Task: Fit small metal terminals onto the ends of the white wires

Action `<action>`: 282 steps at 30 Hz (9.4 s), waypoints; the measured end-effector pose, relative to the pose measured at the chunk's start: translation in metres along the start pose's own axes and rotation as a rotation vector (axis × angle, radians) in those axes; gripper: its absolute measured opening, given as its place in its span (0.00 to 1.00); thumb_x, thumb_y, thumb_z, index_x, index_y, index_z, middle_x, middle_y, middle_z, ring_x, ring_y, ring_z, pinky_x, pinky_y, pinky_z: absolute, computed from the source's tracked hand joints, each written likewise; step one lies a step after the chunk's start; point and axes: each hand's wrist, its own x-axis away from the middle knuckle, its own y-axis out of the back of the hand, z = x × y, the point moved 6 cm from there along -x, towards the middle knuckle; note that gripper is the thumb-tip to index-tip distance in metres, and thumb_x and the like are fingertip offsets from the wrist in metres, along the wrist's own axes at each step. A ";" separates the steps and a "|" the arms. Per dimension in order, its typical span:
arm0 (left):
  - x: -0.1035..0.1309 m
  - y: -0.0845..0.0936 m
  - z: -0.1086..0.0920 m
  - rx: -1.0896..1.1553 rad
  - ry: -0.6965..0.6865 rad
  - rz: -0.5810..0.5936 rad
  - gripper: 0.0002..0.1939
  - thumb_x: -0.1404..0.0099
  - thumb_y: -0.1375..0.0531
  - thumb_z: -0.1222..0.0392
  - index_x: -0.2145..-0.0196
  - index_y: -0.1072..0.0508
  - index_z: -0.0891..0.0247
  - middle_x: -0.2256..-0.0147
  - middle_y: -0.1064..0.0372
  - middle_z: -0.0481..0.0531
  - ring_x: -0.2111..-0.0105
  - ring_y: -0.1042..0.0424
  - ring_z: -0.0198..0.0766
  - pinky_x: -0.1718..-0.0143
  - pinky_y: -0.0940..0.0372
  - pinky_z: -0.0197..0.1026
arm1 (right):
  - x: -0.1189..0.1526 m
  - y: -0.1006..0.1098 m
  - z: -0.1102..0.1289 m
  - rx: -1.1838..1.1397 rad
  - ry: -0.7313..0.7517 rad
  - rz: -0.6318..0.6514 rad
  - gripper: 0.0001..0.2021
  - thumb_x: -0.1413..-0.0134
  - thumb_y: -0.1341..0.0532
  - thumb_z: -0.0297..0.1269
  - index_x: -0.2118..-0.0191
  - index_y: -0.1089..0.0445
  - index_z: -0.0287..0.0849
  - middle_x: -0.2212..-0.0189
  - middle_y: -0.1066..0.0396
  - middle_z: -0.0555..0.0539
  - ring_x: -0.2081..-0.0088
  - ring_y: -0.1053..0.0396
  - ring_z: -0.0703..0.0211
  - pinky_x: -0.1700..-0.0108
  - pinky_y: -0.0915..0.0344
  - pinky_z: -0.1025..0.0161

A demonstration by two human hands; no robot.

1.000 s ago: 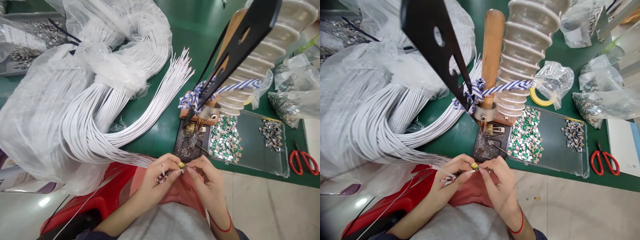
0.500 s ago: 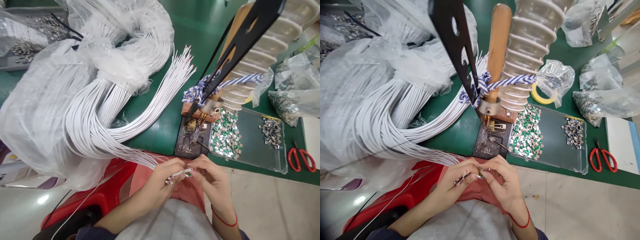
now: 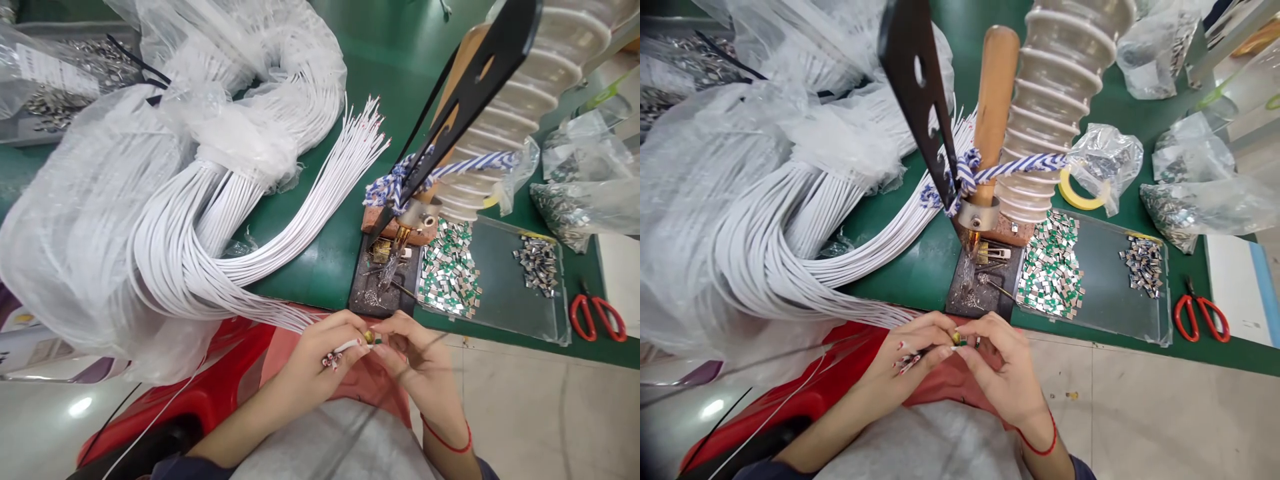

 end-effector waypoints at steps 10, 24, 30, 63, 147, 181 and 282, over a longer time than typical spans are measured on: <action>-0.014 0.006 -0.002 -0.016 -0.018 -0.007 0.09 0.31 0.40 0.68 0.69 0.23 0.65 0.65 0.23 0.55 0.66 0.23 0.38 0.62 0.30 0.36 | -0.003 0.004 -0.006 0.013 -0.004 -0.153 0.07 0.32 0.39 0.38 0.53 0.26 0.47 0.69 0.27 0.50 0.69 0.29 0.59 0.68 0.32 0.64; -0.041 0.017 0.001 -0.101 -0.020 -0.171 0.12 0.34 0.41 0.67 0.75 0.28 0.63 0.70 0.22 0.52 0.71 0.25 0.37 0.66 0.30 0.37 | -0.015 0.010 -0.008 0.006 -0.010 -0.322 0.07 0.31 0.42 0.37 0.64 0.35 0.47 0.74 0.33 0.54 0.74 0.35 0.62 0.71 0.36 0.66; -0.043 0.019 0.001 -0.101 -0.020 -0.180 0.12 0.33 0.41 0.65 0.75 0.27 0.63 0.69 0.21 0.53 0.72 0.25 0.37 0.64 0.30 0.39 | -0.023 0.005 -0.006 -0.029 0.053 -0.294 0.07 0.37 0.37 0.28 0.66 0.30 0.47 0.66 0.27 0.49 0.62 0.28 0.58 0.61 0.31 0.63; -0.038 0.021 0.008 0.037 0.050 -0.290 0.10 0.36 0.38 0.70 0.75 0.26 0.63 0.69 0.22 0.50 0.70 0.25 0.35 0.67 0.33 0.35 | -0.009 0.010 -0.012 0.084 0.127 -0.377 0.05 0.36 0.38 0.29 0.62 0.29 0.48 0.70 0.27 0.52 0.69 0.30 0.59 0.67 0.34 0.63; 0.031 -0.027 0.056 0.613 0.594 -0.143 0.35 0.44 0.41 0.24 0.76 0.33 0.64 0.80 0.40 0.45 0.81 0.46 0.30 0.82 0.52 0.34 | 0.008 -0.038 0.027 0.393 0.348 0.225 0.04 0.34 0.37 0.36 0.57 0.29 0.45 0.64 0.26 0.46 0.64 0.28 0.54 0.62 0.28 0.57; 0.026 -0.026 0.030 0.434 0.313 0.344 0.34 0.51 0.34 0.26 0.71 0.28 0.63 0.80 0.45 0.41 0.79 0.49 0.32 0.77 0.52 0.36 | 0.008 -0.004 0.009 0.039 0.210 0.088 0.03 0.35 0.36 0.36 0.62 0.25 0.46 0.71 0.26 0.50 0.68 0.30 0.59 0.66 0.31 0.64; -0.041 0.011 0.003 0.124 0.038 -0.019 0.08 0.35 0.35 0.64 0.71 0.17 0.66 0.69 0.19 0.57 0.68 0.21 0.40 0.65 0.26 0.38 | -0.011 0.053 0.006 0.239 0.004 -0.254 0.06 0.36 0.37 0.35 0.59 0.22 0.50 0.65 0.24 0.47 0.64 0.27 0.53 0.65 0.32 0.60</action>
